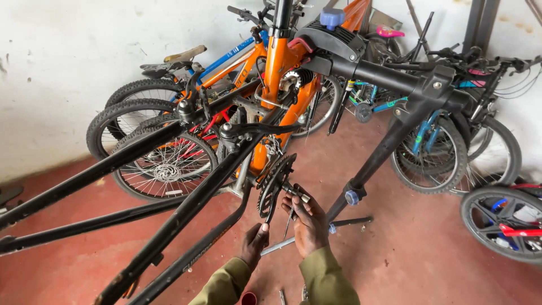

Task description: Removing the chainring from a bicycle crankset using a wrench.

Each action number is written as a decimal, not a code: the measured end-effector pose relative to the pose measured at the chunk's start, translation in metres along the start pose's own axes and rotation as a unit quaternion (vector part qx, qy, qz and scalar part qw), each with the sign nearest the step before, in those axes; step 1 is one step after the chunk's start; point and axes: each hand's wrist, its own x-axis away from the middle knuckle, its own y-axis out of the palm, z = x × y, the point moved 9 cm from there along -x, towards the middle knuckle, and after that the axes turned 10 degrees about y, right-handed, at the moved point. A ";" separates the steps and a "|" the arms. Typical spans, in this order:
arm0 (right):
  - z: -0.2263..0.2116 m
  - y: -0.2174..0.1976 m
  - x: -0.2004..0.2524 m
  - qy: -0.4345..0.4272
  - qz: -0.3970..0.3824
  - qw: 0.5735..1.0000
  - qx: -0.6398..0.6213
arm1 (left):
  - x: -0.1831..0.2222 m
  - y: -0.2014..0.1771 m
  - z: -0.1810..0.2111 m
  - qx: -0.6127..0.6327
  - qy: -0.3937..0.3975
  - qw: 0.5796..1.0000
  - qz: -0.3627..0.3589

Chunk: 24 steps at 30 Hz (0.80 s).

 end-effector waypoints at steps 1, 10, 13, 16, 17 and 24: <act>0.002 0.000 0.003 -0.001 0.003 1.000 0.001 | 0.001 -0.001 -0.004 0.001 -0.002 1.000 -0.002; 0.000 0.012 0.005 -0.003 -0.029 0.999 0.045 | -0.001 0.002 0.001 -0.031 -0.041 0.998 -0.039; -0.001 0.009 0.004 0.004 0.005 0.997 0.083 | 0.001 0.004 0.006 -0.027 -0.056 0.997 -0.042; -0.004 0.016 0.006 0.009 0.041 0.994 0.098 | 0.000 0.003 0.003 -0.030 -0.062 0.997 -0.032; -0.007 0.016 0.009 0.008 0.067 0.991 0.114 | 0.001 0.004 0.005 -0.021 -0.062 0.997 -0.034; -0.030 0.031 0.017 -0.050 0.063 0.966 0.246 | 0.002 0.005 0.013 -0.030 -0.047 0.998 -0.029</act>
